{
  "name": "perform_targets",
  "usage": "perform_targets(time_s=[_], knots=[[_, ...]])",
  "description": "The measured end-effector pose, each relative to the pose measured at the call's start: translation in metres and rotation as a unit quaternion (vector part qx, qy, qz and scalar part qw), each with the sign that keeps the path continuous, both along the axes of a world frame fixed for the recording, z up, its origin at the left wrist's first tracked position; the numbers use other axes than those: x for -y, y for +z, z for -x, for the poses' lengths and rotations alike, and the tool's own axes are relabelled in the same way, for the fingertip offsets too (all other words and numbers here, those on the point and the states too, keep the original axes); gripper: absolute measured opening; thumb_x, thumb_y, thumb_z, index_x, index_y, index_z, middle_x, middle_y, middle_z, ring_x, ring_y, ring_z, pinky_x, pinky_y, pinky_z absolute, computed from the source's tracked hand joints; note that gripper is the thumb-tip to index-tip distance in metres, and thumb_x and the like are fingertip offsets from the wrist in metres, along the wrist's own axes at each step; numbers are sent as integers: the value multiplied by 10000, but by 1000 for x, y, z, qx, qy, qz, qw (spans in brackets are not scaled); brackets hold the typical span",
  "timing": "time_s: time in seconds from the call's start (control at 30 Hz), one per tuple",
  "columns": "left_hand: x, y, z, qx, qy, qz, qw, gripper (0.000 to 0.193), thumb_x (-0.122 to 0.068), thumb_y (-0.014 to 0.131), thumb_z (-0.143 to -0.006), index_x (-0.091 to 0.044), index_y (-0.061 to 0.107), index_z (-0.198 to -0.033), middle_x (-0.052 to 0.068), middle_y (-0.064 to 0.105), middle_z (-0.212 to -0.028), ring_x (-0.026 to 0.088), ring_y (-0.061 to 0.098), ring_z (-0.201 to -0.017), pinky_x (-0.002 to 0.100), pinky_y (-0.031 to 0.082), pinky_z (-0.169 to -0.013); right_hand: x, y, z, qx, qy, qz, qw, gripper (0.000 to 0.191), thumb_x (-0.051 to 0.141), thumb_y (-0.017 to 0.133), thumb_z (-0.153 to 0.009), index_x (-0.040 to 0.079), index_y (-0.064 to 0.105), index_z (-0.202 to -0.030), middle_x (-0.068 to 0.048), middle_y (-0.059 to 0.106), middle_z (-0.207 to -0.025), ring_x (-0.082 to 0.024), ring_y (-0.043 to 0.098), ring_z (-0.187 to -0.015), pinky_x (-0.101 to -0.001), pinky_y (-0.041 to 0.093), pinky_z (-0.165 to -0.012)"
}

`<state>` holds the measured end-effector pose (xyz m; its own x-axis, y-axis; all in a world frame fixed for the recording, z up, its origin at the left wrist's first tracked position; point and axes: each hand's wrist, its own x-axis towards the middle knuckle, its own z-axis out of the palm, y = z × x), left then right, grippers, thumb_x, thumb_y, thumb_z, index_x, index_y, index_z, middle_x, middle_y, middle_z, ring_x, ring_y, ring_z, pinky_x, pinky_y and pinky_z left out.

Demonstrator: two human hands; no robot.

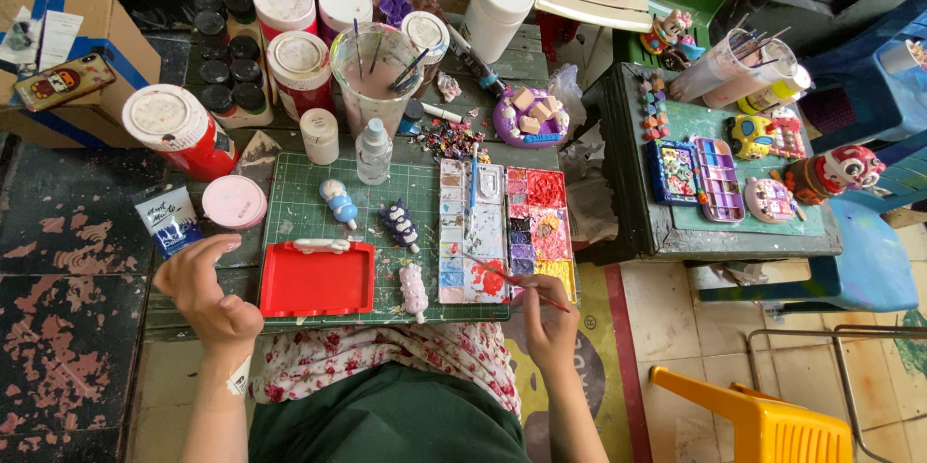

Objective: The person paints a small figurine with a fine brush, repeatedly dipping the brush into a paint palette to apply red and white paint. The person rotates the figurine to reach different surfaces and continues applying paint until the end of the clip.

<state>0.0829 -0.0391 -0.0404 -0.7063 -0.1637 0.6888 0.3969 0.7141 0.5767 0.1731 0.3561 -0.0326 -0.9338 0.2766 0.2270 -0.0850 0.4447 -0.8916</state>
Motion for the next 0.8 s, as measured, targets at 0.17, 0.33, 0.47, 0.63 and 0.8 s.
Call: perform_targets(time_s=[0.17, 0.33, 0.47, 0.63, 0.8], knots=[[-1, 0, 1, 1, 3, -2, 1000, 800, -596, 86, -1136, -31, 652, -1141, 89, 700, -1143, 274, 627, -1124, 391, 302, -1077, 0, 6, 5, -20, 5, -4, 1000, 104, -8, 542, -1004, -23, 622, -1069, -115, 749, -1007, -129, 720, -791, -271, 563, -732], [-1, 1, 0, 3, -2, -2, 1000, 788, -594, 96, -1141, -33, 649, -1152, 91, 698, -1159, 283, 623, -1141, 398, 305, -1085, -1, 7, 5, 1, -9, -48, 999, 82, 15, 568, -992, -22, 633, -1025, -102, 753, -948, -126, 725, -758, -272, 558, -686], [-1, 1, 0, 6, 3, -4, 1000, 771, -584, 111, -1140, -31, 648, -1154, 102, 691, -1160, 291, 623, -1139, 407, 306, -1082, -2, 4, 8, -18, 0, 26, 999, 87, 25, 553, -1027, -22, 615, -1065, -95, 726, -931, -124, 696, -772, -267, 550, -721], [-1, 1, 0, 5, 4, -5, 1000, 773, -588, 112, -1138, -31, 647, -1153, 101, 691, -1159, 292, 622, -1144, 419, 307, -1097, -2, 5, 10, -3, -20, 27, 999, 95, 32, 534, -1015, -16, 610, -1047, -84, 751, -965, -120, 706, -764, -256, 555, -708], [-1, 1, 1, 5, -1, -5, 1000, 778, -596, 108, -1137, -31, 642, -1151, 98, 693, -1158, 289, 619, -1145, 426, 310, -1112, -2, 6, 12, 10, 8, 24, 1000, 80, 15, 565, -1006, -24, 630, -1029, -101, 737, -912, -133, 729, -790, -261, 551, -734]])
